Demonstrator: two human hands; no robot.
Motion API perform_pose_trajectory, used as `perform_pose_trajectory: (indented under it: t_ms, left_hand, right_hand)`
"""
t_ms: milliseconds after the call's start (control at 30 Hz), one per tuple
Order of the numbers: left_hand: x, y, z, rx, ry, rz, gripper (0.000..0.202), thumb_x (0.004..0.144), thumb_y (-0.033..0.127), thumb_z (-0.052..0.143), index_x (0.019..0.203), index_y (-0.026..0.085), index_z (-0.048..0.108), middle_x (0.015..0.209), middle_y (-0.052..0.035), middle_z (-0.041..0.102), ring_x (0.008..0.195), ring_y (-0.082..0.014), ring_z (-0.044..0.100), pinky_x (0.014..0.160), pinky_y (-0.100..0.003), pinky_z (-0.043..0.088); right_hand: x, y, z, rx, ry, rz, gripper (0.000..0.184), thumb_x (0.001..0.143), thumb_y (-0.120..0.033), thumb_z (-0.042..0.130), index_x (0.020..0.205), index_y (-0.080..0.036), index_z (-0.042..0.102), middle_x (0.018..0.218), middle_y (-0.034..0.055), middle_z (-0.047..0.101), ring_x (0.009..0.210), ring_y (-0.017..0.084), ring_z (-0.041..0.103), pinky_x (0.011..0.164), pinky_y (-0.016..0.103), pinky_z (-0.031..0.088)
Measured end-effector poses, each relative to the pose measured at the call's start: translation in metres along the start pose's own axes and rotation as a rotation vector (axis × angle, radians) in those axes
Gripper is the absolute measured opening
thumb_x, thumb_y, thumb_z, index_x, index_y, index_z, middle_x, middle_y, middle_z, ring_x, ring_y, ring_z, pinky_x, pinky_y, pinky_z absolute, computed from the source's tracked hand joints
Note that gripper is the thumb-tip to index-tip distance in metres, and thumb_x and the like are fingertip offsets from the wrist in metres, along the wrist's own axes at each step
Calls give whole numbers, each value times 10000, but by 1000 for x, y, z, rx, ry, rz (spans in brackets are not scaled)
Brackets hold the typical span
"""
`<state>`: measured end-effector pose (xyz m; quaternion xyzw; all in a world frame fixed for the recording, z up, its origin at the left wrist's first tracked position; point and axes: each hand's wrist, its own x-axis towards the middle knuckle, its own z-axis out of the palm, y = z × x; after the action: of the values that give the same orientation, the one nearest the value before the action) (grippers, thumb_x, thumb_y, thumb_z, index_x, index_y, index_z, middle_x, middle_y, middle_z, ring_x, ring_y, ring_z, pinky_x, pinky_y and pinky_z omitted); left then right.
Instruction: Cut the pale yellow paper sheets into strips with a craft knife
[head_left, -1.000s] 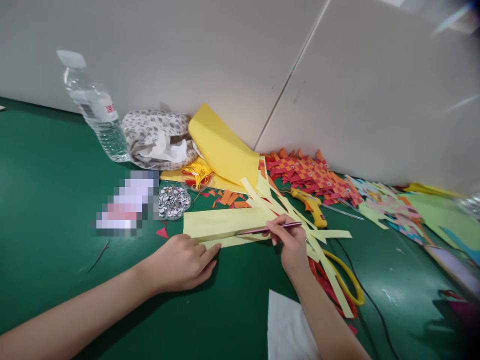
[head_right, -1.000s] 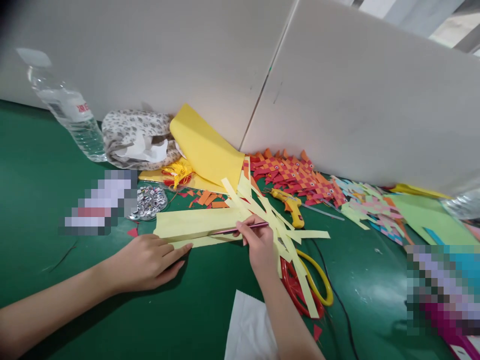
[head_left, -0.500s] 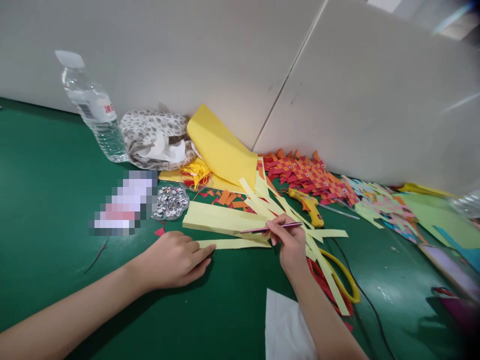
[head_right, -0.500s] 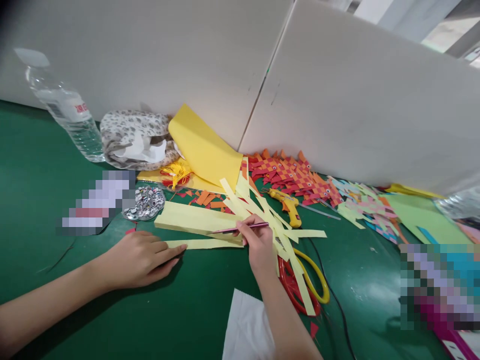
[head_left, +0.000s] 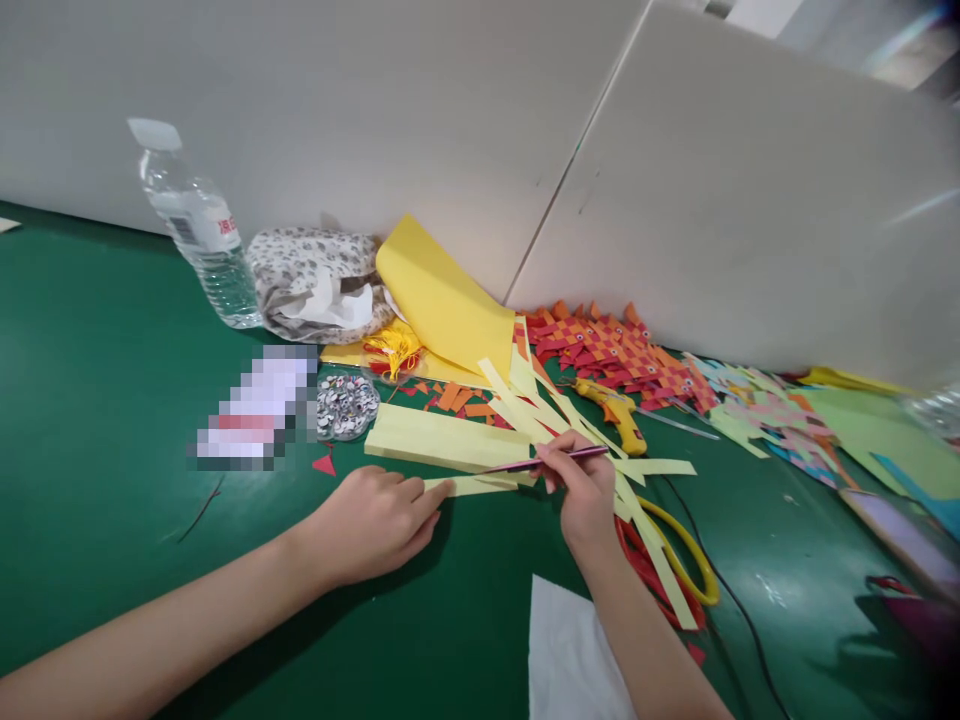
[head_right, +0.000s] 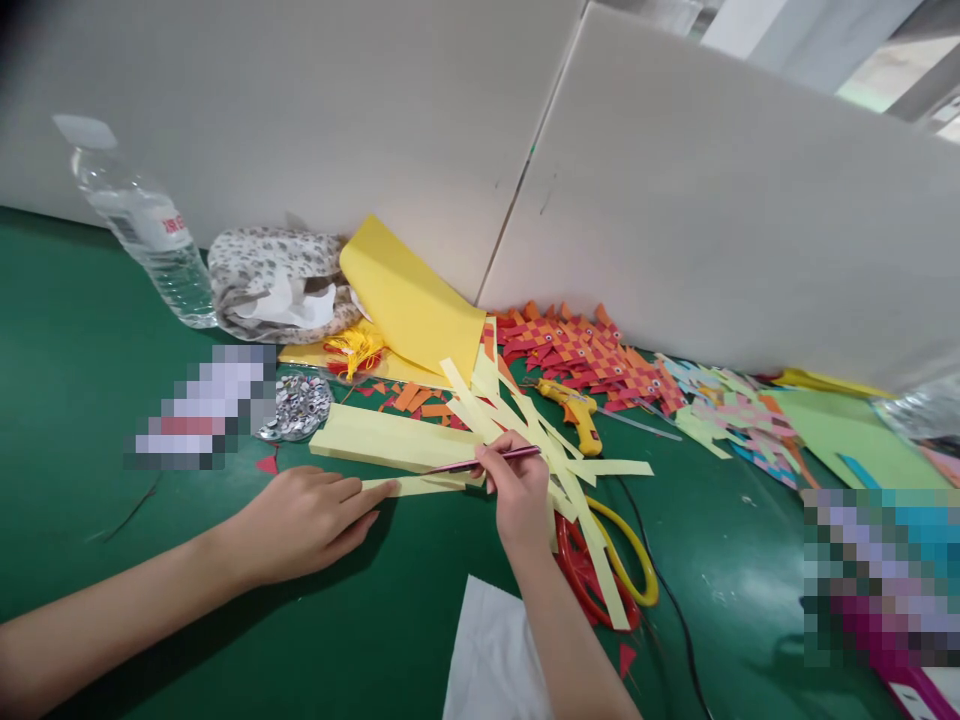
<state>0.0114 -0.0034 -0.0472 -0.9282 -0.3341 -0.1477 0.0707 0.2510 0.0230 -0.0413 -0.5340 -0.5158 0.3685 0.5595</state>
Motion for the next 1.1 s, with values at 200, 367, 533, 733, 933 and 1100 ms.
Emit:
perform_pose_trajectory:
  t_ms: [200,367,533,733,933,1100]
  left_hand:
    - [-5,-10,3,-35,6,-16,216,935,260,462,1069,219,627,660,12,613,552,-136,616,468,-223,387]
    - [-10,-17,7,-12,96,-48,202,945,267,453,934,220,649,611,24,576,499,-127,562,443,-229,335]
    - [-10,-23,9,26,244,-125,195,946,253,469,1003,187,644,774,-30,634,692,-170,596,596,-274,440]
    - [-11,-47,9,70,230,-250,180,928,236,506,956,198,680,877,-51,662,825,-211,577,711,-328,453]
    - [-12,-52,-4,-226,316,-487,214,919,311,506,866,188,674,850,-33,672,759,-178,588,654,-284,446]
    - [-7,-49,-14,-915,486,-901,244,801,437,650,813,194,664,719,4,609,587,-106,508,509,-205,397]
  right_hand:
    - [2,-1,-2,24,139,-46,230,771,-276,660,591,-201,538,485,-32,576,372,92,413,400,239,302]
    - [-1,-5,3,26,188,-147,168,852,-341,611,753,-211,572,508,-53,553,405,104,450,467,248,382]
    - [-8,-9,9,-66,155,-178,185,881,-395,583,870,-212,606,577,-32,584,453,120,504,490,260,421]
    - [-12,-8,9,24,3,-136,201,860,-368,614,748,-201,597,555,-26,606,437,102,496,491,243,405]
    - [-12,-10,14,63,-215,59,245,811,-393,656,700,-186,587,548,-3,649,395,88,464,434,224,362]
    - [-10,-7,20,14,-325,144,281,805,-437,652,714,-181,581,596,13,672,382,78,423,409,220,352]
